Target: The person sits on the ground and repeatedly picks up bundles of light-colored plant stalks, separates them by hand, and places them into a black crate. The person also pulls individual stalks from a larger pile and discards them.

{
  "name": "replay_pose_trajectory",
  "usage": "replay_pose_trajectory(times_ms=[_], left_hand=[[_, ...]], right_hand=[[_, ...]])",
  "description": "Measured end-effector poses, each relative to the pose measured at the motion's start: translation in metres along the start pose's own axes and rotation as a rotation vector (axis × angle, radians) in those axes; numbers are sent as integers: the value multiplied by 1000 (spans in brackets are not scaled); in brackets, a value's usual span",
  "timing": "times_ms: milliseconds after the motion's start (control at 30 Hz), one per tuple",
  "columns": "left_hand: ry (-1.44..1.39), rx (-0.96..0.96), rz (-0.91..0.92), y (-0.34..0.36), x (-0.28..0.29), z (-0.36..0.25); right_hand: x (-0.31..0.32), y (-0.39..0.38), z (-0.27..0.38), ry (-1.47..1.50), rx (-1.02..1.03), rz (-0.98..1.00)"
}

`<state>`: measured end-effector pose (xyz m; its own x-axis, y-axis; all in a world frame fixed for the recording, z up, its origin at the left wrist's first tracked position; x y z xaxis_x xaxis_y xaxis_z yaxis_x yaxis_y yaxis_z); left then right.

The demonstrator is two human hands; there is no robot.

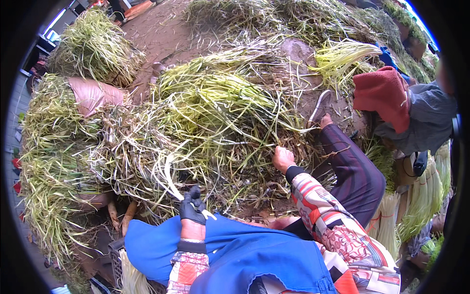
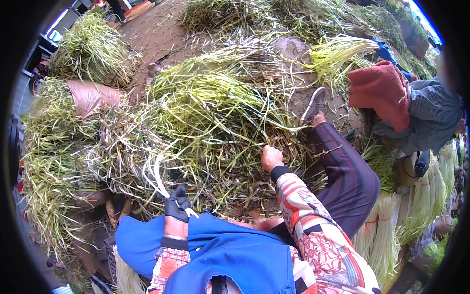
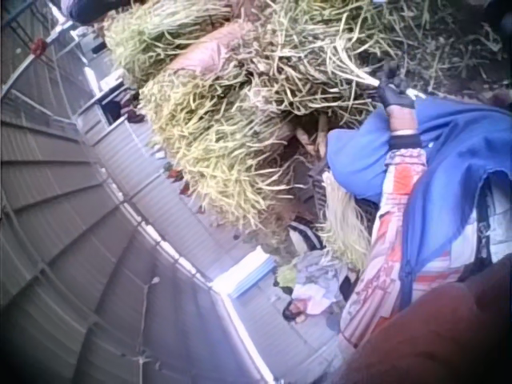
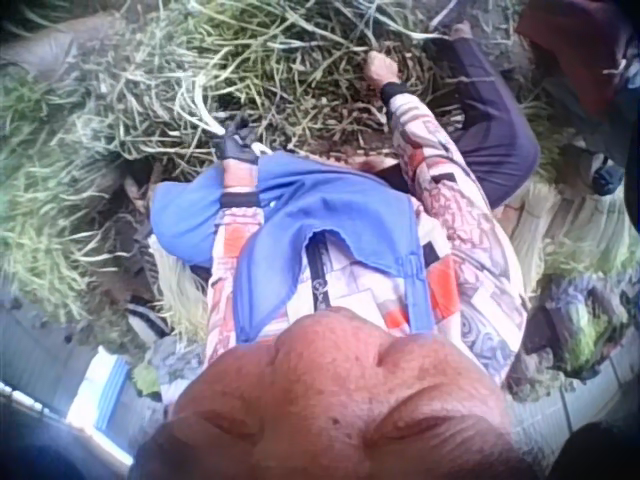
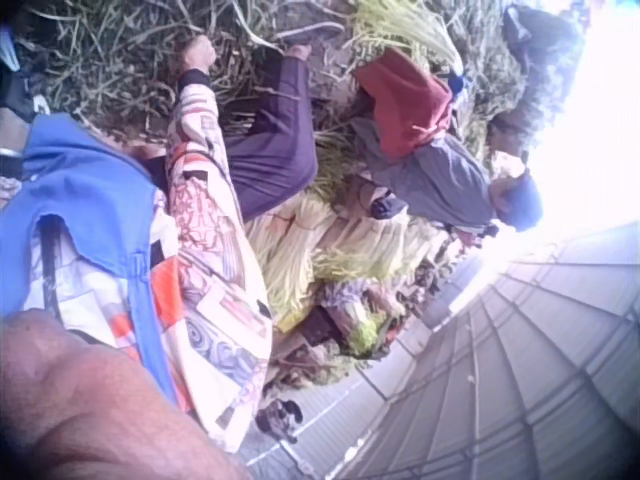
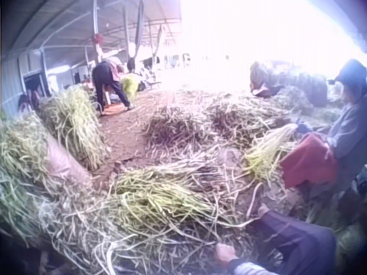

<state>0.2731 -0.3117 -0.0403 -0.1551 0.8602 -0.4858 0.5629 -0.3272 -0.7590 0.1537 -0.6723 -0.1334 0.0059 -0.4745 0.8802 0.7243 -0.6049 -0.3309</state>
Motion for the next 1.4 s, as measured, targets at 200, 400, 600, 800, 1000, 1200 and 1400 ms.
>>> replay_pose_trajectory(times_ms=[200, 400, 600, 800, 1000, 1200, 1400], left_hand=[[31, 397, 304, -1, -27, 27], [246, 361, 322, -23, -36, 47], [268, 85, 145, -36, -11, 30], [237, 130, 159, -15, -8, 20], [386, 159, 29, -1, -23, 49], [427, 271, 42, -24, -21, 57], [480, 216, 134, -43, -27, 45]], right_hand=[[17, -31, 42, 46, 305, -158], [5, -37, 23, 209, 166, 8], [-63, -5, -18, 481, -230, 209], [-37, -48, 60, 874, -22, 314], [22, -157, 132, 824, 300, 516], [32, -214, 156, 498, 550, 552], [24, -203, 159, 809, 329, 672]])
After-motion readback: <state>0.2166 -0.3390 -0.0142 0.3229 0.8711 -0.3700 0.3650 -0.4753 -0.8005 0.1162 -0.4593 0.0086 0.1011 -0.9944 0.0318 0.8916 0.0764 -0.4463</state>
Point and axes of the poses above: each hand's wrist, its own y-axis towards the middle knuckle, its own x-axis out of the back of the hand, z = x × y, the point moved 5 cm from there along y, towards the middle knuckle, and after that the axes turned 4 degrees about x, right-handed, at the moved point
